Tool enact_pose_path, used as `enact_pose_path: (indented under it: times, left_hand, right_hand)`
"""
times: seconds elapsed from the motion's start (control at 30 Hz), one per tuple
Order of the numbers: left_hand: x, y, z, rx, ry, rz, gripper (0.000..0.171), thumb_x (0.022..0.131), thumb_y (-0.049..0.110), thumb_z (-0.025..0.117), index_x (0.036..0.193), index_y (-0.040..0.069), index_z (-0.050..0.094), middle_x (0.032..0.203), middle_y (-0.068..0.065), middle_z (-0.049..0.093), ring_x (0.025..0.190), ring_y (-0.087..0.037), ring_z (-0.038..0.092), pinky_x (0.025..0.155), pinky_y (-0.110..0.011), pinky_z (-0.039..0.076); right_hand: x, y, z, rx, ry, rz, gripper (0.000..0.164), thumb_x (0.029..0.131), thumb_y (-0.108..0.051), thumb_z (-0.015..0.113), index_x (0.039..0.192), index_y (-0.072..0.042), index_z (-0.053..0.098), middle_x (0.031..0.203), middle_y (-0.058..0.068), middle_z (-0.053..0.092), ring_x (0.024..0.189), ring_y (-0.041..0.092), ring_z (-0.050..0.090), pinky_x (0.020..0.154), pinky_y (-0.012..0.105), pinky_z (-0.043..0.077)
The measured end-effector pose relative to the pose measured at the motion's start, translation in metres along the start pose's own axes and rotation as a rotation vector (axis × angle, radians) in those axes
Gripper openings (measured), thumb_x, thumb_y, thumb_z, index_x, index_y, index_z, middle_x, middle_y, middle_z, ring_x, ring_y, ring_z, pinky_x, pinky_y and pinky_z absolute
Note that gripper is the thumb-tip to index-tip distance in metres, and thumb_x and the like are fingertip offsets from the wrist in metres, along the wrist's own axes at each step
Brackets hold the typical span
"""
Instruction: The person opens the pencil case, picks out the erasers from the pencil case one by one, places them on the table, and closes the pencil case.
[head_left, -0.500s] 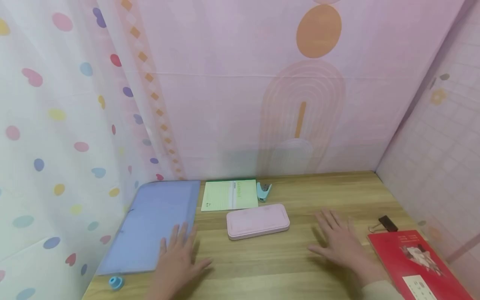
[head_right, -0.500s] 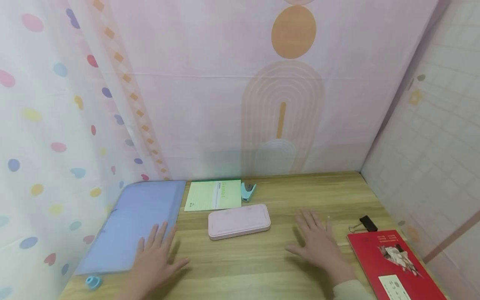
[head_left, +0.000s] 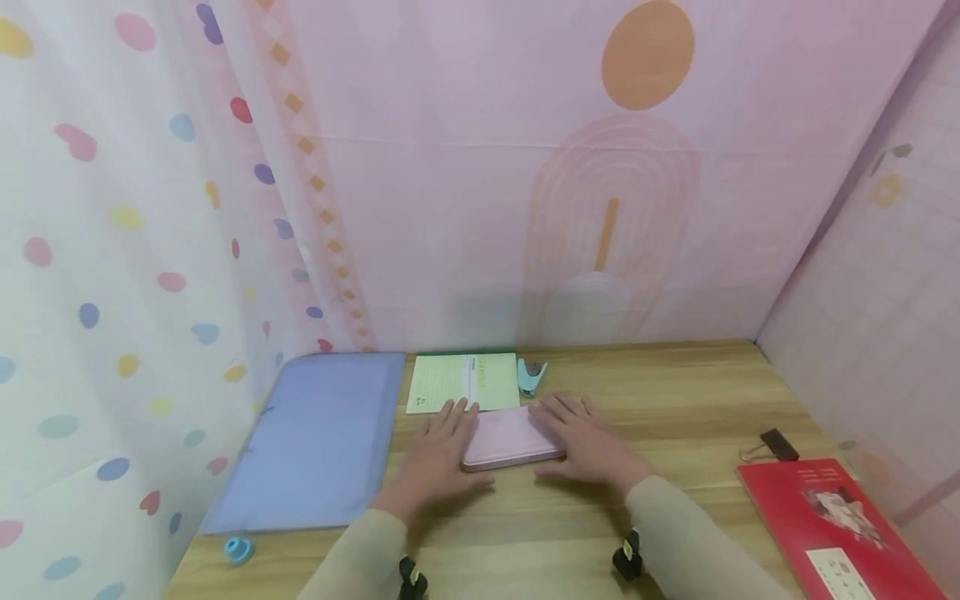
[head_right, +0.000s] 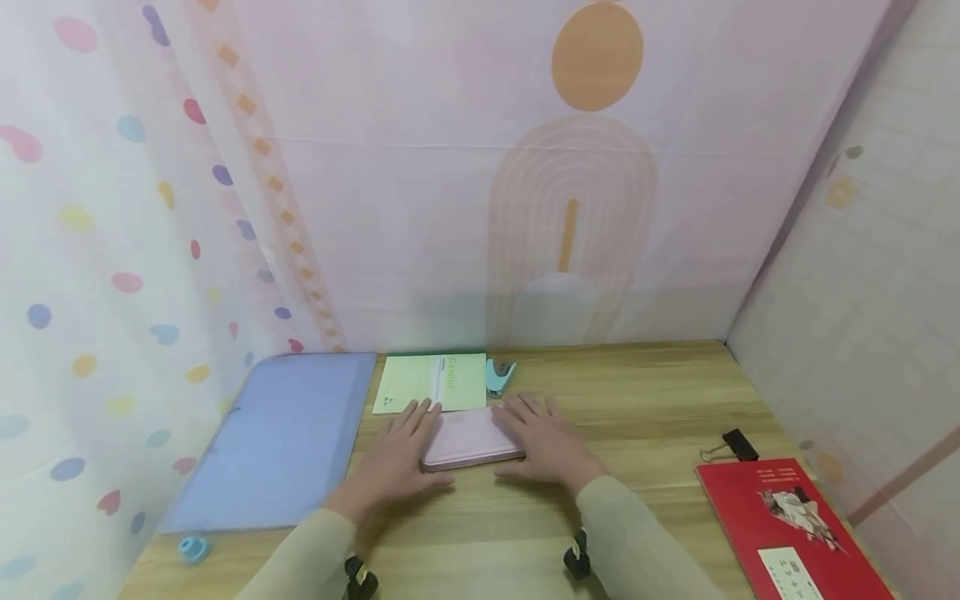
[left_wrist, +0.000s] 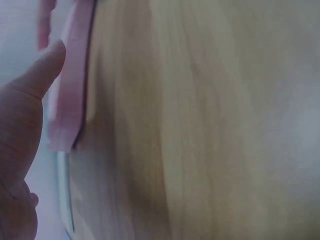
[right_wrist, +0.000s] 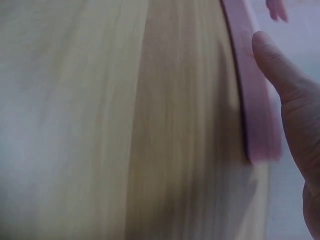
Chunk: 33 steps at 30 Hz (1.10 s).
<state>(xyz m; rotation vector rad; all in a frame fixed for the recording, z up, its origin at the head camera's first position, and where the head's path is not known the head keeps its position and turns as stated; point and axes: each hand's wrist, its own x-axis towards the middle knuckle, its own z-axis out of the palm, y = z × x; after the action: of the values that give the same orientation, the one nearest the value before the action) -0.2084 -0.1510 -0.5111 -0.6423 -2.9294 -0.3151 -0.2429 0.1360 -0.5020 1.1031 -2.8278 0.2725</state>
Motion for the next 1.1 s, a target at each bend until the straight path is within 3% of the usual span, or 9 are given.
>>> enact_pose_path:
  times: [0.27,0.63,0.83,1.1]
  left_hand:
    - [0.014,-0.002,0.008,0.003,-0.072,0.079,0.108,0.075,0.08,0.053,0.155,0.015,0.019,0.159,-0.009,0.02,0.145,-0.03,0.018,0.112,-0.06,0.022]
    - [0.013,-0.001,0.009,0.041,-0.106,0.102,0.093,0.084,0.067,0.056,0.154,0.018,0.021,0.159,-0.005,0.022,0.143,-0.028,0.023,0.112,-0.058,0.025]
    - [0.005,0.001,0.011,0.051,-0.092,0.129,0.092,0.084,0.068,0.055,0.154,0.018,0.023,0.157,-0.004,0.025,0.143,-0.026,0.023,0.111,-0.059,0.026]
    - [-0.016,0.008,0.005,0.023,-0.118,0.167,0.091,0.084,0.068,0.055,0.154,0.017,0.024,0.157,-0.006,0.025,0.143,-0.029,0.024,0.111,-0.062,0.022]
  right_hand:
    - [0.013,-0.004,0.011,-0.018,-0.049,-0.05,0.089,0.082,-0.075,0.05,0.153,-0.027,0.025,0.159,0.006,0.021,0.144,0.034,0.019,0.115,0.057,0.018]
    - [0.01,-0.008,0.007,-0.009,-0.065,-0.044,0.077,0.089,-0.066,0.049,0.152,-0.028,0.028,0.158,0.005,0.023,0.144,0.032,0.019,0.118,0.049,0.017]
    - [0.0,-0.012,0.007,-0.031,-0.052,-0.053,0.076,0.087,-0.069,0.047,0.151,-0.031,0.03,0.157,0.003,0.026,0.142,0.029,0.024,0.115,0.049,0.024]
    - [-0.021,-0.023,0.009,-0.076,0.005,-0.11,0.075,0.086,-0.07,0.049,0.149,-0.031,0.036,0.151,0.005,0.038,0.137,0.03,0.036,0.11,0.05,0.033]
